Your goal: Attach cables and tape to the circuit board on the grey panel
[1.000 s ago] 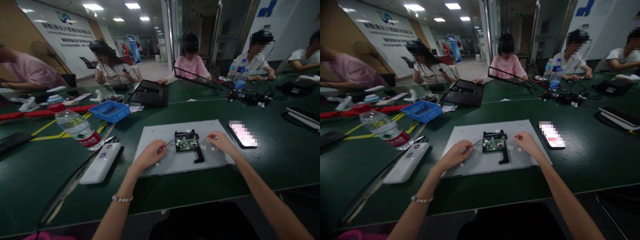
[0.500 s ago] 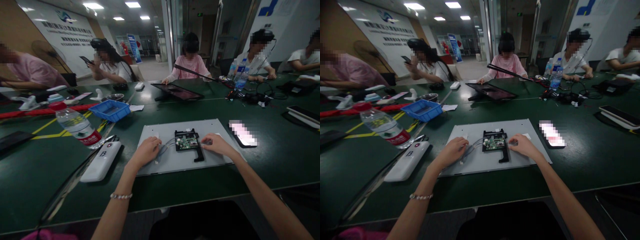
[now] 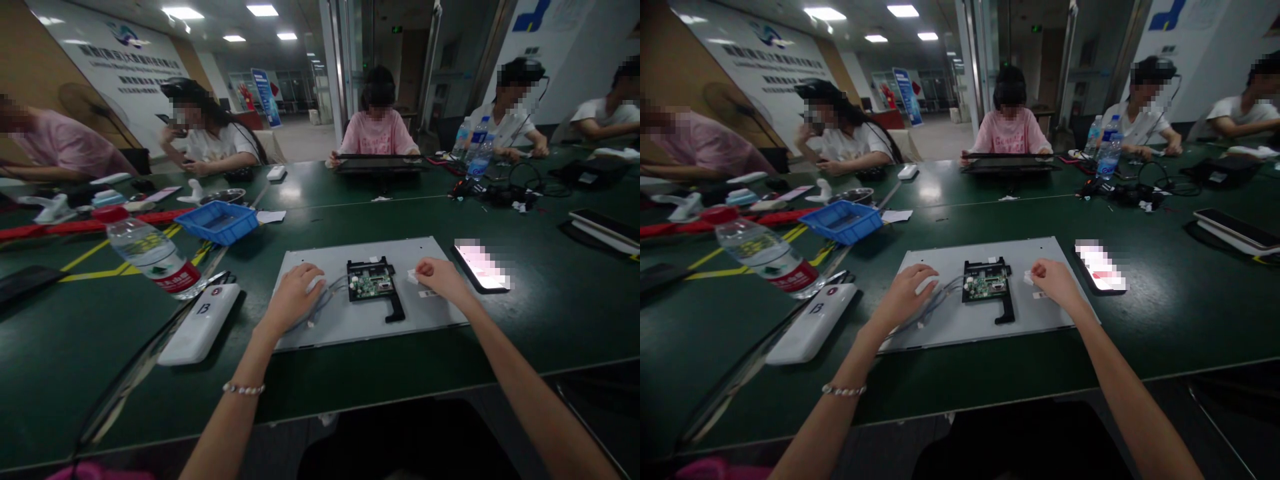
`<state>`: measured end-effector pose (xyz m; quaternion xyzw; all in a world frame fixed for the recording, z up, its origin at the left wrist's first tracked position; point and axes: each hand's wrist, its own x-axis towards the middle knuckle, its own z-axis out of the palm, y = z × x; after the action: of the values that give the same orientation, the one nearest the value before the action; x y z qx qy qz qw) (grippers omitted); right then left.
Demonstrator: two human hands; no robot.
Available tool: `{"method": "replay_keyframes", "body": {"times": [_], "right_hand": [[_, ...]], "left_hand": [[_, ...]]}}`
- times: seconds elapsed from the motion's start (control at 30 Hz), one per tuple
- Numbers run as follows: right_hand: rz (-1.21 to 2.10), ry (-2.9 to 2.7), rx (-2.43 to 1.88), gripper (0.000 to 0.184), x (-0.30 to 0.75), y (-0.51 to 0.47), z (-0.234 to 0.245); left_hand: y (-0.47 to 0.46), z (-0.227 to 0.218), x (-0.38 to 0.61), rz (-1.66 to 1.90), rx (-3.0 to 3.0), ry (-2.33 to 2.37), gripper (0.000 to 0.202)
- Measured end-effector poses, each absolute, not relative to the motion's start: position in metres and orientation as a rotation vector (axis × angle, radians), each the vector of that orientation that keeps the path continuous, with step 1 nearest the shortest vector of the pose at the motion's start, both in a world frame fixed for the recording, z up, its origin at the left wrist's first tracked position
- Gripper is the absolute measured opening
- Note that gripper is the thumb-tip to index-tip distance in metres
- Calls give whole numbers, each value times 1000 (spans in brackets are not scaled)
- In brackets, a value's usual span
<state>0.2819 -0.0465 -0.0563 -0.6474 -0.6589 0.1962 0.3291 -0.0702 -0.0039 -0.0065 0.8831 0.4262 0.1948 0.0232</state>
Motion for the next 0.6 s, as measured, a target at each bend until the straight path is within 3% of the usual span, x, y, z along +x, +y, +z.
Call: {"method": "replay_keyframes", "body": {"times": [0.3,0.6], "right_hand": [[224,-1789,-1711,18,288,-40,-63],[218,-1962,-1371,25,250,-21,-42]], "left_hand": [[3,-10,4,645,2512,1187,54],[7,-50,36,846,2434,1391,54]]}}
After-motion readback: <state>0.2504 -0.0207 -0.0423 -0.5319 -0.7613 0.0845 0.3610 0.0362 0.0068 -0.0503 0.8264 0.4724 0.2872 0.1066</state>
